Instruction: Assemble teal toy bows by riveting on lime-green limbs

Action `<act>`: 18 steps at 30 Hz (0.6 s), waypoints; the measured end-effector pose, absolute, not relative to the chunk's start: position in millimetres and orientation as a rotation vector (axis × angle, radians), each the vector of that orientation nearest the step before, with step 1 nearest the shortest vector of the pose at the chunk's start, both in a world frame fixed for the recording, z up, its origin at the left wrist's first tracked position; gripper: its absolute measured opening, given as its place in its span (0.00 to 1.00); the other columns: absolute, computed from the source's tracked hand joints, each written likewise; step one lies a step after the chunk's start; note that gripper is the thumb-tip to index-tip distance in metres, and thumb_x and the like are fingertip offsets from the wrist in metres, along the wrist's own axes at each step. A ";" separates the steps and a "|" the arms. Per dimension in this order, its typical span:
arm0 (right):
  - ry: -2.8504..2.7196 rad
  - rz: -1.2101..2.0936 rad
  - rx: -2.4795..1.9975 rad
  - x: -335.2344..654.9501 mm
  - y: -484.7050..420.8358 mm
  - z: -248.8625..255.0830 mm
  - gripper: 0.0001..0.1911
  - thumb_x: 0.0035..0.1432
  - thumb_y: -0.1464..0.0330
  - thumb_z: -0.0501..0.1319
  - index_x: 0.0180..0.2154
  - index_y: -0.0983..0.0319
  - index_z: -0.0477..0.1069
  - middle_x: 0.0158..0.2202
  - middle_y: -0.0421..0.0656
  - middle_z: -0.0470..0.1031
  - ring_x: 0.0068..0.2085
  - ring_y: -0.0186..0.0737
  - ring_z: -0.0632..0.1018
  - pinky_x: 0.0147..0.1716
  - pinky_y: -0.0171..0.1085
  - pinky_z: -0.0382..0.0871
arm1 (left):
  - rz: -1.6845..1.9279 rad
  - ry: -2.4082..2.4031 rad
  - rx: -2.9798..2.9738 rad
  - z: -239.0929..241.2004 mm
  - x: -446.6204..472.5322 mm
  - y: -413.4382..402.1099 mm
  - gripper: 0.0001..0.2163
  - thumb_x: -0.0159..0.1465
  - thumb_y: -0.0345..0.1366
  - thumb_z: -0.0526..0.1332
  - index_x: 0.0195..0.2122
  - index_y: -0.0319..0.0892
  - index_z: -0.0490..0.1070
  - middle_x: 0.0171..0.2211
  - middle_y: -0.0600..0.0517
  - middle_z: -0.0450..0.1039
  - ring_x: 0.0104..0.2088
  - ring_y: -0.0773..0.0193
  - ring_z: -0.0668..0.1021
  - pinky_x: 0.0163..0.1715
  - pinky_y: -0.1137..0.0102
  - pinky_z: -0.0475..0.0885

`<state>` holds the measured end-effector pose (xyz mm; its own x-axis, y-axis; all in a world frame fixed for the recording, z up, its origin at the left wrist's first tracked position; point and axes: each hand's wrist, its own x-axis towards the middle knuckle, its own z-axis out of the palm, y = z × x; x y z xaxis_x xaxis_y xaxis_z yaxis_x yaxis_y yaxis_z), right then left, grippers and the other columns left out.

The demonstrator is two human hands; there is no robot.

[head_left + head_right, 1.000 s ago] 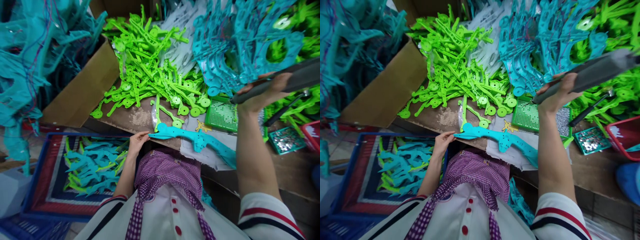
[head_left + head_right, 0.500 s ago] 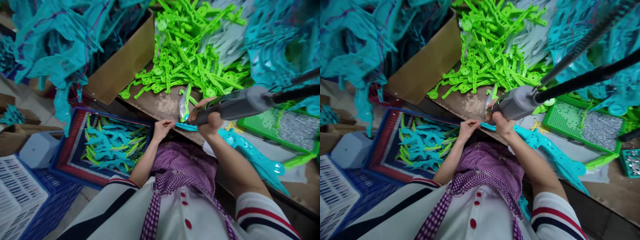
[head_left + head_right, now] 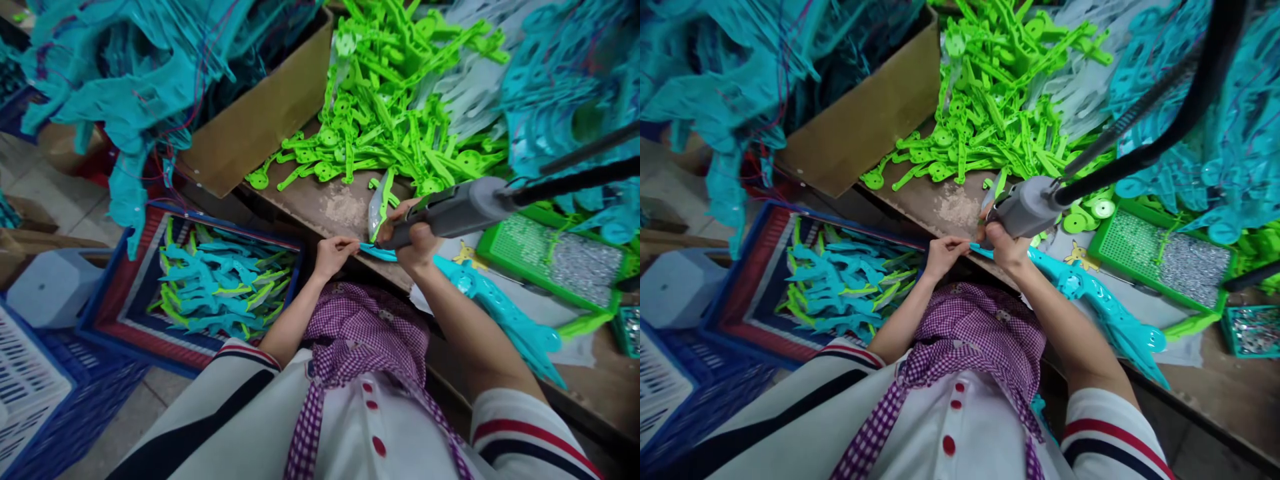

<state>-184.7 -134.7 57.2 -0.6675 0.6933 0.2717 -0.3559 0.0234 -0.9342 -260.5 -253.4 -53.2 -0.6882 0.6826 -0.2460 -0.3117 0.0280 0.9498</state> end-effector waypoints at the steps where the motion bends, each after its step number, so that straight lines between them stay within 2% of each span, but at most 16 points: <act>1: -1.568 1.745 -0.360 -184.5 -134.3 56.1 0.30 0.42 0.37 0.67 0.26 0.56 0.67 0.14 0.35 0.63 0.15 0.37 0.69 0.13 0.37 0.64 | 1.756 1.584 0.378 -53.6 -260.3 -253.2 0.14 0.51 0.43 0.76 0.32 0.39 0.83 0.27 0.49 0.83 0.28 0.61 0.84 0.34 0.68 0.80; 6: -1.630 1.722 -0.336 -185.8 -134.8 49.9 0.30 0.44 0.38 0.67 0.23 0.57 0.65 0.14 0.36 0.63 0.17 0.36 0.69 0.15 0.37 0.65 | 1.764 1.581 0.355 -55.8 -259.5 -252.1 0.14 0.50 0.44 0.76 0.32 0.39 0.82 0.27 0.49 0.83 0.27 0.62 0.83 0.33 0.68 0.80; 12: -1.438 1.664 -0.407 -175.0 -135.1 66.9 0.27 0.46 0.39 0.65 0.32 0.55 0.70 0.15 0.33 0.63 0.14 0.35 0.66 0.13 0.36 0.62 | 1.744 1.606 0.429 -55.0 -258.4 -257.6 0.14 0.53 0.45 0.74 0.34 0.40 0.83 0.28 0.50 0.82 0.29 0.63 0.83 0.35 0.69 0.79; 16: -1.270 1.455 -0.496 -138.3 -130.5 102.5 0.24 0.52 0.40 0.63 0.32 0.53 0.71 0.15 0.33 0.60 0.14 0.35 0.65 0.12 0.36 0.61 | 1.718 1.622 0.612 -51.7 -260.6 -264.6 0.16 0.54 0.44 0.73 0.41 0.42 0.83 0.37 0.48 0.83 0.35 0.62 0.83 0.39 0.68 0.79; 18: -1.217 1.303 -0.542 -125.8 -130.3 120.2 0.24 0.52 0.40 0.62 0.31 0.54 0.72 0.15 0.34 0.57 0.15 0.34 0.65 0.12 0.34 0.60 | 1.689 1.667 0.709 -50.2 -262.7 -265.9 0.14 0.55 0.43 0.73 0.41 0.43 0.83 0.39 0.48 0.83 0.36 0.63 0.83 0.39 0.69 0.79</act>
<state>-125.8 -130.3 120.2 -0.1791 0.9142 0.3635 -0.4249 0.2613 -0.8667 -262.7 -265.9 -50.2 -0.6403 0.7652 -0.0662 -0.0764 0.0223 0.9968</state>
